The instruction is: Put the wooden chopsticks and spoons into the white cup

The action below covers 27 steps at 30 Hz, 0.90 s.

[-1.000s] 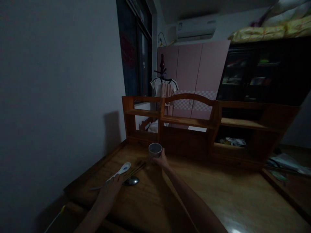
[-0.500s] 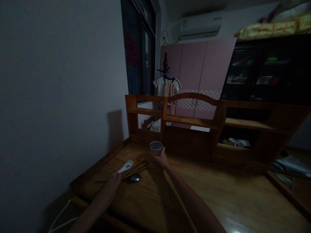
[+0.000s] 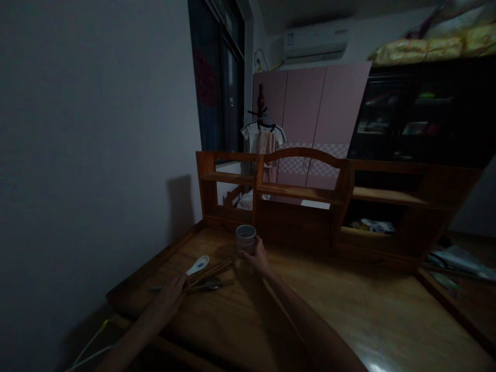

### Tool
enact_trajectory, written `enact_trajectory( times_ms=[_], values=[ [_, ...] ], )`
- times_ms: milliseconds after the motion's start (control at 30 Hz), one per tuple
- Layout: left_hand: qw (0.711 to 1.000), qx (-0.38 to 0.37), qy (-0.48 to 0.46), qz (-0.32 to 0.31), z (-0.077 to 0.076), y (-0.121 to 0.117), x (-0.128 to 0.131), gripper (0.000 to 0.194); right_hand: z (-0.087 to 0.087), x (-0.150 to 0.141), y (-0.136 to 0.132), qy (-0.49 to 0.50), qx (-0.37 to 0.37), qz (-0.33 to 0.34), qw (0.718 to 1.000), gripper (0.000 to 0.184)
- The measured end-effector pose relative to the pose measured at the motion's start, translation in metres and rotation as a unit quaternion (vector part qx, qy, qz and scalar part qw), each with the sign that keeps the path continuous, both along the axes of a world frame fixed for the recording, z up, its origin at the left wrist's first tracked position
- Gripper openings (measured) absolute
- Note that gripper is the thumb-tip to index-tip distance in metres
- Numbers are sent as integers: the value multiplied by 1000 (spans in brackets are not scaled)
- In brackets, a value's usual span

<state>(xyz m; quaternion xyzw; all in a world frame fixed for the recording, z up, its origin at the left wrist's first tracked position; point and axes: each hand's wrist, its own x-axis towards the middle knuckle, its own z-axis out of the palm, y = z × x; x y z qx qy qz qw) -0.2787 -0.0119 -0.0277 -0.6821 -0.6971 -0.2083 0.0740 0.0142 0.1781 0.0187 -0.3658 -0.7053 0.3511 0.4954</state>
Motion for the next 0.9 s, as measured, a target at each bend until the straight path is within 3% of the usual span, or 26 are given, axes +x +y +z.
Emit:
enact_trajectory(
  times_ms=[200,300,467,633,800,900],
  values=[
    [998,-15,13,-53,6,8,-2,40,3,26,-20,8,48,-12,999,58],
    [999,-1,29,-23,12,7,3,47,6,48,-31,8,62,-13,998,50],
    [998,-45,23,-23,36,-1,16,65,20,99,-52,-2,82,-28,996,39],
    [992,-114,50,-20,63,-1,9,69,46,174,-67,-41,76,-74,993,30],
    [976,-186,116,-3,61,13,-16,64,59,271,-62,-111,126,-231,958,29],
    [976,-188,111,-18,65,18,-15,65,57,324,-51,-146,136,-314,928,31]
  ],
)
